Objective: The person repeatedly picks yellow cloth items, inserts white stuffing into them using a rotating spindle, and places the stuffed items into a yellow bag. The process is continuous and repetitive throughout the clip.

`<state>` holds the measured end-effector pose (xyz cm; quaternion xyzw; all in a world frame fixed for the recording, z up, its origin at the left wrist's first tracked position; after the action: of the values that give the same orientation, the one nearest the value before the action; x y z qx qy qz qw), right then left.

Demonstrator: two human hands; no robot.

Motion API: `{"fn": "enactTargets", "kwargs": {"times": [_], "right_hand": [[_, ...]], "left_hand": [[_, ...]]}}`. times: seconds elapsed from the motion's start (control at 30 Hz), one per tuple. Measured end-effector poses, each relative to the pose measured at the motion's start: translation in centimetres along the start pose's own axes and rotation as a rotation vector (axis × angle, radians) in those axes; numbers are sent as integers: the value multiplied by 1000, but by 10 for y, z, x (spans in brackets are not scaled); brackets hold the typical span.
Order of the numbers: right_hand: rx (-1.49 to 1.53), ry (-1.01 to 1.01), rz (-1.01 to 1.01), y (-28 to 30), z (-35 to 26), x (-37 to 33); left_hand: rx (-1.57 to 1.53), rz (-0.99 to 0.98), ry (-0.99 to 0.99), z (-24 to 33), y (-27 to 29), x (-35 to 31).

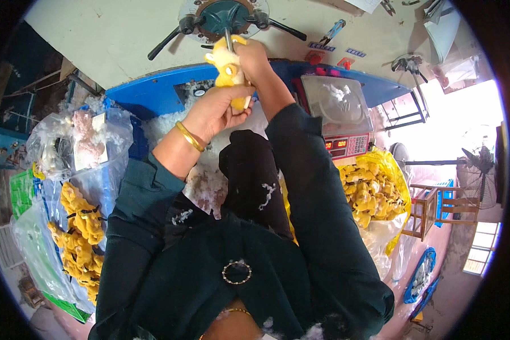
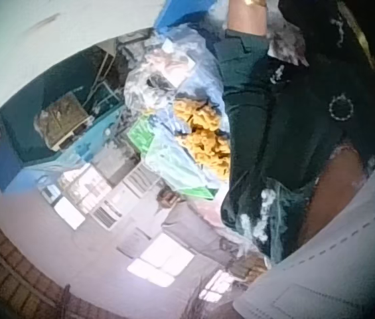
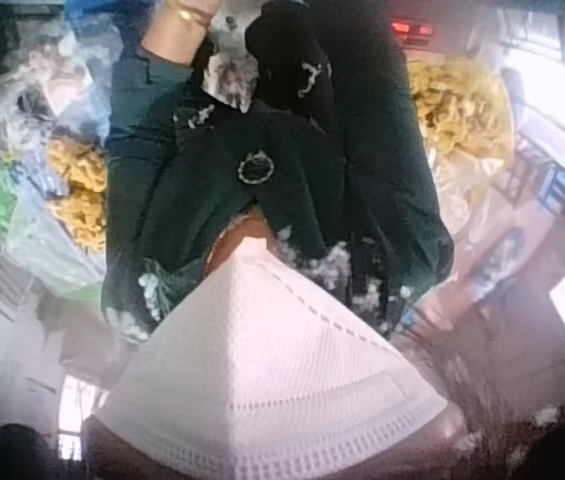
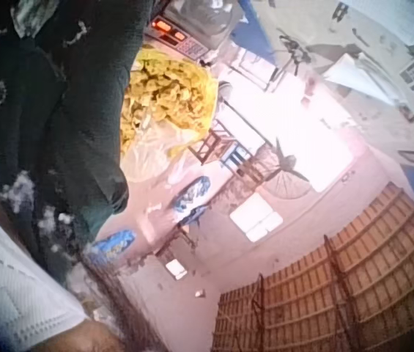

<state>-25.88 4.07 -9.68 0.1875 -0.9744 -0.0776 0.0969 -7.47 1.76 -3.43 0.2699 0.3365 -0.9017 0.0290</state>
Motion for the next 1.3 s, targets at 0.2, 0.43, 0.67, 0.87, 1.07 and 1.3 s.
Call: {"fn": "enactTargets", "kwargs": {"times": [0.2, 0.43, 0.67, 0.87, 1.07, 1.3], "right_hand": [[43, -141, -81, 17, -41, -96], [-36, -116, -117, 10, -40, -55], [243, -141, 48, 5, -39, -55], [397, -110, 222, 6, -53, -112], [363, -129, 236, 2, -57, -99], [613, -350, 12, 12, -74, -129]], "left_hand": [[87, 27, 58, -29, 14, -47], [54, -98, 77, 11, 43, -21], [48, -127, -66, 12, 45, -16], [282, 52, -245, 14, 66, -23], [483, 62, -344, 20, 74, -2], [119, -199, -129, -19, 44, -35]]}}
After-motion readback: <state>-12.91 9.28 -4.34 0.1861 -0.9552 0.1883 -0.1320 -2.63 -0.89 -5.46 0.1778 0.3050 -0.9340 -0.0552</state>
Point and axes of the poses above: each hand's wrist, its own x-axis towards the middle knuckle, its own y-axis out of the back of the hand, z = x × y, the point moved 3 cm from there along x, towards the middle knuckle, and after that the axes turned 4 degrees about y, right-handed, at the moved point
